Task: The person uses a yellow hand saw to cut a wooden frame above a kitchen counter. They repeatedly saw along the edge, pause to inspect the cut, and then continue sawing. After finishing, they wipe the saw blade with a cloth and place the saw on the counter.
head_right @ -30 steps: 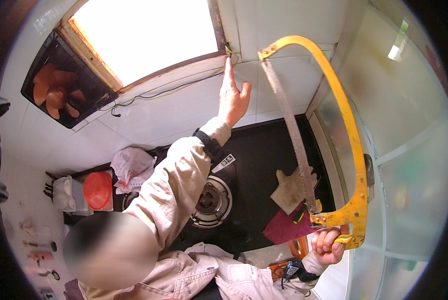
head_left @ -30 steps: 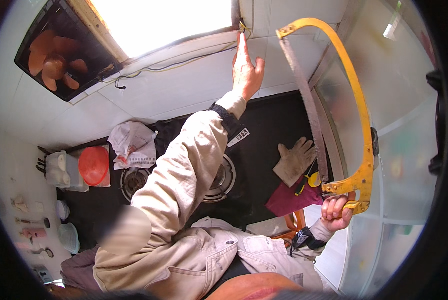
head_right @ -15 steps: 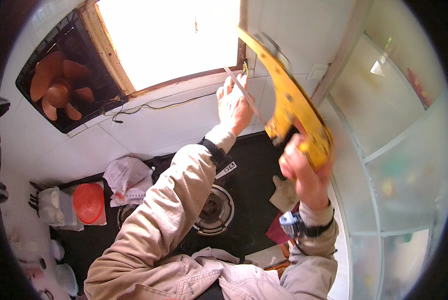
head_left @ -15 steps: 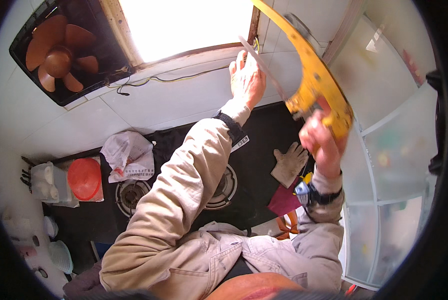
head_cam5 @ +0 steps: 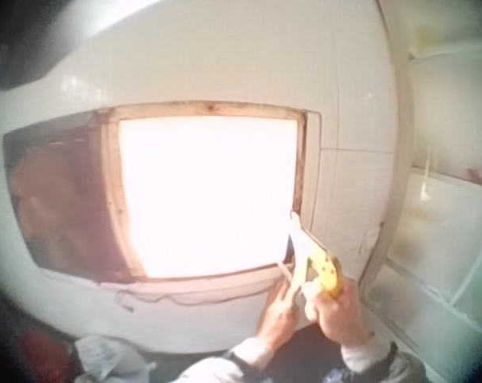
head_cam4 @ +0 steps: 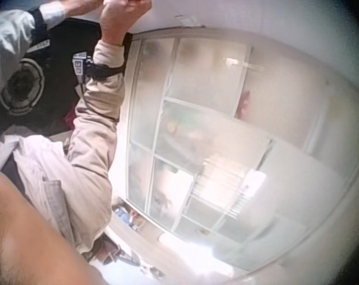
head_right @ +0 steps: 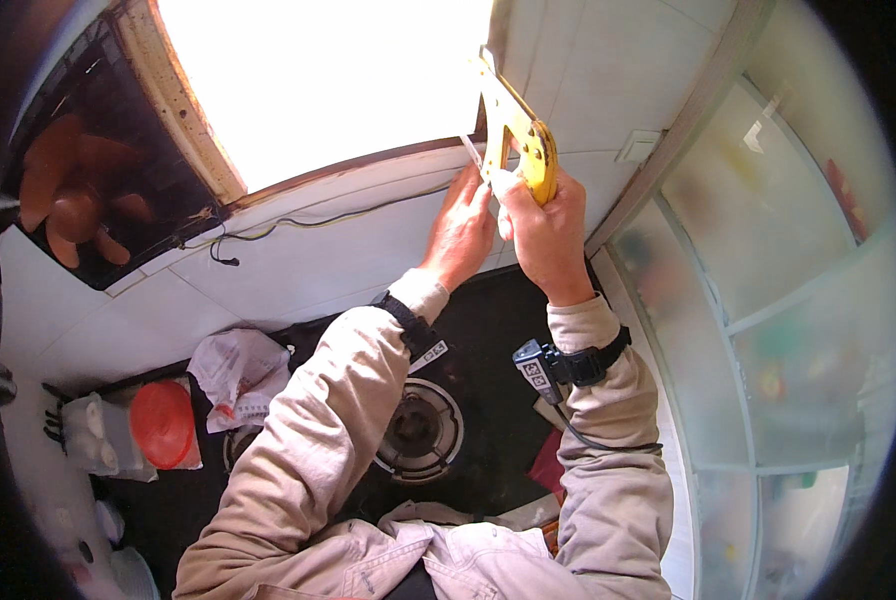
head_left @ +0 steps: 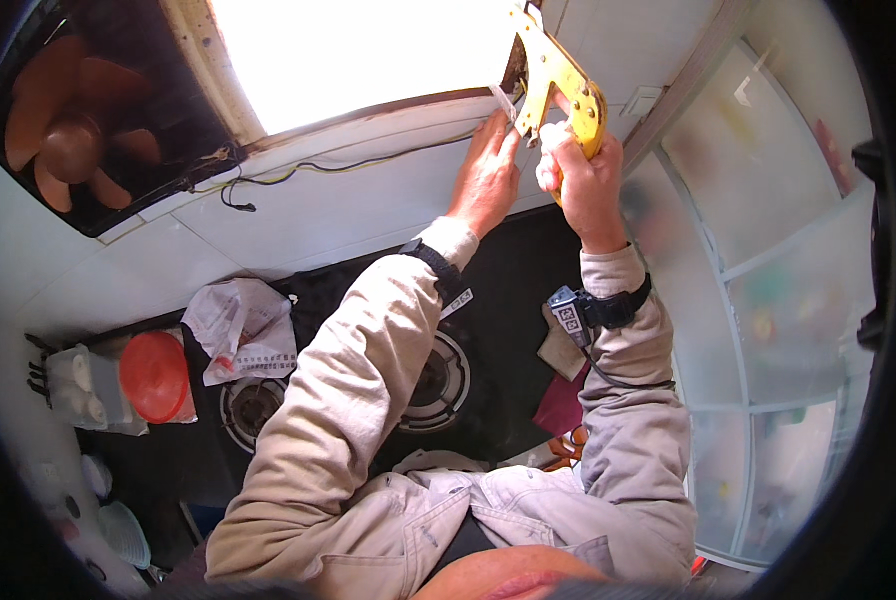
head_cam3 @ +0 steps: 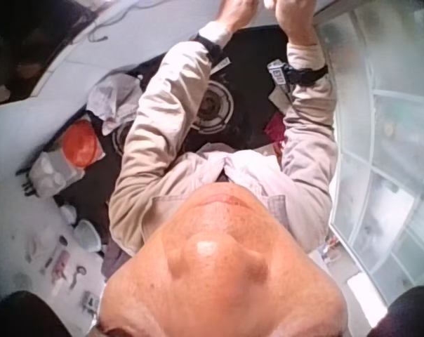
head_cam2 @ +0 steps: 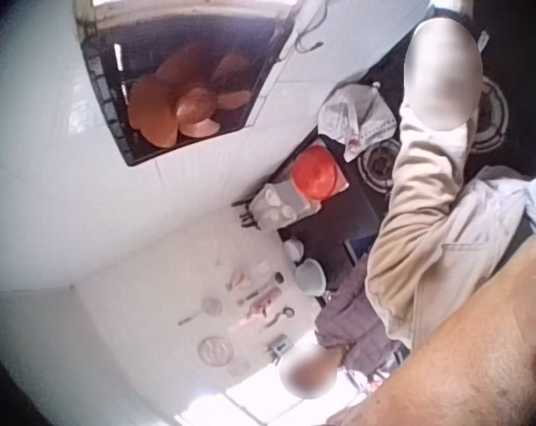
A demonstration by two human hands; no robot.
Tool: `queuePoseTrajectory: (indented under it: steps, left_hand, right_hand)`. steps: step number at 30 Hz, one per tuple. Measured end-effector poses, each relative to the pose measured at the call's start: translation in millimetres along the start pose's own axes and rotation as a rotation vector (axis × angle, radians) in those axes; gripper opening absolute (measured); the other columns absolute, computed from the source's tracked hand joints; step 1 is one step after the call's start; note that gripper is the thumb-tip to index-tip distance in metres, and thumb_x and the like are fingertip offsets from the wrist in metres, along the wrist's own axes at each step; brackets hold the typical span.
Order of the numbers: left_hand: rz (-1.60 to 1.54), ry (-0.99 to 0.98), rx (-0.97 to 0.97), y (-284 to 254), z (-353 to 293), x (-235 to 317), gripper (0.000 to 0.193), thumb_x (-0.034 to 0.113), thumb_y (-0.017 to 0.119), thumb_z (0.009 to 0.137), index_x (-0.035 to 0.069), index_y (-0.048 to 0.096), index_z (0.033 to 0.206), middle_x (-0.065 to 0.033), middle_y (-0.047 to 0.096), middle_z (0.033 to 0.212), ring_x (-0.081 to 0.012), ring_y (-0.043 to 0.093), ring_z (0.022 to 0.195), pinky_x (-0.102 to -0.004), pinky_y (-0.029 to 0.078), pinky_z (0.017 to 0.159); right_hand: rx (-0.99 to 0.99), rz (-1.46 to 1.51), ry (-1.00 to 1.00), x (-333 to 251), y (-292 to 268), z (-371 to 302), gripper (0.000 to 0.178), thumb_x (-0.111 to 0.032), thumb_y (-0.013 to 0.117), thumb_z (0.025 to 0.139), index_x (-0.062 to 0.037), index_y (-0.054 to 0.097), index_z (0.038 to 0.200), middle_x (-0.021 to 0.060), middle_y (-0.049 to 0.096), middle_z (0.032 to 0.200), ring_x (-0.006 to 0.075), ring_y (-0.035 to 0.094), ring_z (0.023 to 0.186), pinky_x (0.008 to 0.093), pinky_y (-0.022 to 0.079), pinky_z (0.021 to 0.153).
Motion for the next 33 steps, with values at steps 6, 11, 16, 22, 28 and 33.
queuePoseTrajectory:
  steps: [6, 11, 16, 22, 28, 33]
  left_hand:
    - [0.087, 0.056, 0.011, 0, -8, 3, 0.054, -0.008, 0.063, 0.077, -0.003, 0.058, 0.131, -0.0264, 0.039, 0.156, -0.0430, 0.040, 0.145, -0.0485, 0.036, 0.121]
    - [0.092, 0.055, -0.011, -5, -9, 2, 0.046, -0.007, 0.065, 0.077, -0.001, 0.063, 0.123, -0.0250, 0.039, 0.157, -0.0418, 0.041, 0.145, -0.0466, 0.038, 0.121]
    - [0.078, 0.052, -0.026, -11, -11, 3, 0.035, -0.006, 0.066, 0.078, 0.000, 0.069, 0.112, -0.0247, 0.042, 0.156, -0.0412, 0.042, 0.144, -0.0458, 0.040, 0.119]
    - [0.089, 0.033, -0.039, -14, -14, 1, 0.028, -0.004, 0.066, 0.079, 0.001, 0.071, 0.106, -0.0237, 0.045, 0.155, -0.0404, 0.044, 0.143, -0.0450, 0.040, 0.119]
    - [0.127, 0.060, -0.050, -17, -16, 1, 0.025, -0.003, 0.066, 0.079, 0.001, 0.070, 0.104, -0.0222, 0.045, 0.155, -0.0391, 0.045, 0.143, -0.0448, 0.041, 0.119]
    - [0.175, 0.098, -0.084, -18, -19, 3, 0.024, -0.001, 0.067, 0.080, 0.000, 0.070, 0.104, -0.0212, 0.043, 0.156, -0.0387, 0.045, 0.143, -0.0445, 0.041, 0.118]
  right_hand:
    - [0.057, -0.045, -0.018, 4, -5, 5, 0.014, -0.010, 0.065, 0.097, 0.0028, 0.067, 0.099, -0.0024, 0.057, 0.066, 0.0047, 0.050, 0.055, 0.0245, 0.041, 0.050]
    - [0.078, -0.100, 0.002, 6, -3, 10, 0.012, -0.010, 0.065, 0.096, 0.0014, 0.064, 0.091, -0.0021, 0.057, 0.066, 0.0052, 0.051, 0.055, 0.0252, 0.042, 0.050]
    - [0.050, -0.104, -0.001, 0, -2, 14, 0.014, -0.011, 0.063, 0.097, 0.0017, 0.063, 0.091, -0.0002, 0.057, 0.067, 0.0061, 0.051, 0.053, 0.0259, 0.042, 0.048]
    - [0.011, -0.053, 0.070, 2, 1, 20, 0.013, -0.011, 0.062, 0.097, 0.0008, 0.062, 0.092, -0.0008, 0.055, 0.066, 0.0061, 0.049, 0.051, 0.0256, 0.041, 0.046]
    - [0.004, -0.016, 0.109, 5, 2, 16, 0.011, -0.011, 0.061, 0.097, 0.0000, 0.062, 0.093, -0.0010, 0.053, 0.065, 0.0061, 0.048, 0.050, 0.0256, 0.040, 0.046]
    - [0.003, -0.047, 0.127, 4, 0, 13, 0.012, -0.011, 0.061, 0.097, -0.0004, 0.062, 0.093, -0.0012, 0.053, 0.065, 0.0064, 0.049, 0.050, 0.0260, 0.040, 0.045]
Point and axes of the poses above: each hand's wrist, its own z-axis towards the middle knuckle, its own y-axis out of the palm, x = y × z, the point moved 7 cm from there along z, towards the middle knuckle
